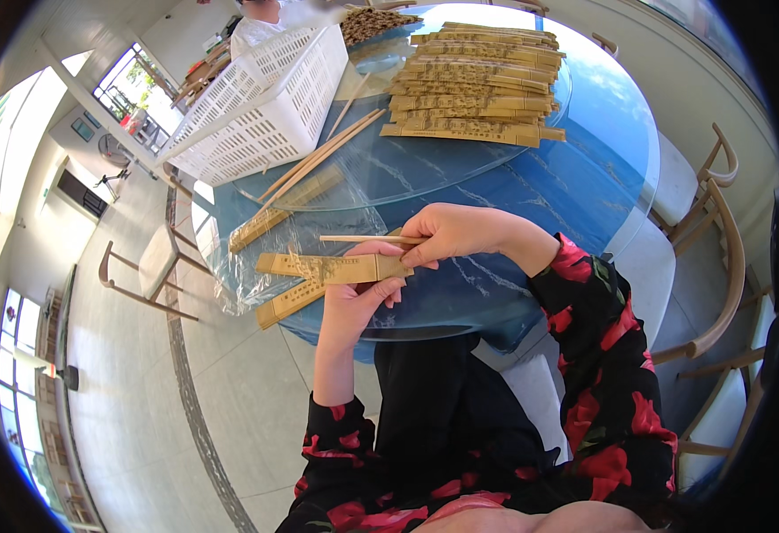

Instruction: The person sits at a round table and repeatedly picks up flat bamboo strips and thin bamboo sticks. They insert the sticks into slots on the strips and place the assembled units into a white basket. Another person works nearby at the same table.

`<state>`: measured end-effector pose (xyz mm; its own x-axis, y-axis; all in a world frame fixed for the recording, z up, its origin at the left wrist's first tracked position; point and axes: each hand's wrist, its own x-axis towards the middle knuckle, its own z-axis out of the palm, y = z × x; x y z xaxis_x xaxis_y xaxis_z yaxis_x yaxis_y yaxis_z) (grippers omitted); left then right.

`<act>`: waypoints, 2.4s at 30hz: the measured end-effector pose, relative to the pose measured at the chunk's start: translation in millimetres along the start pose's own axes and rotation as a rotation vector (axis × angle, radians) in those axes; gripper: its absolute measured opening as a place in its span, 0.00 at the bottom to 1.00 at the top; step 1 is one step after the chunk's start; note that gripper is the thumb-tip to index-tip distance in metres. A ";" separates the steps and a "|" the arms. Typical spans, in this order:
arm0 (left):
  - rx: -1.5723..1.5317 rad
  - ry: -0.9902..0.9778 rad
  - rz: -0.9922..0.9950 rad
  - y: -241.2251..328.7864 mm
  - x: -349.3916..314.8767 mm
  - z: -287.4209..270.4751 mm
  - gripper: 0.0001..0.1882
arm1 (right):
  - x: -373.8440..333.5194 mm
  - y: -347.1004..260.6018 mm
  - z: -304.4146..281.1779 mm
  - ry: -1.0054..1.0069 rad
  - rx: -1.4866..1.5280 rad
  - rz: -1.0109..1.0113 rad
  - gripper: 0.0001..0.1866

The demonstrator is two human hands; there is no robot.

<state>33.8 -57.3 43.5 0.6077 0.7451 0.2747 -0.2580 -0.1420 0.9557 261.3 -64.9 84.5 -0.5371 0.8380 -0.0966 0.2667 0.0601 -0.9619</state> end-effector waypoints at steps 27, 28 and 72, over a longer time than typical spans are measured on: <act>0.041 0.107 0.038 -3.0 0.3 1.9 0.13 | -0.7 -0.6 5.4 0.161 -0.125 -0.030 0.13; 0.052 0.114 0.040 -3.8 -0.1 0.7 0.13 | -0.3 -0.8 5.6 0.158 -0.125 -0.027 0.13; -0.287 0.364 0.057 -6.4 0.5 -14.3 0.25 | 5.9 8.6 14.9 0.463 -0.526 -0.366 0.08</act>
<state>24.9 -46.7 36.1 0.2965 0.9288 0.2222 -0.5119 -0.0418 0.8580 248.5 -67.5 71.9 -0.3067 0.8489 0.4305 0.5428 0.5275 -0.6535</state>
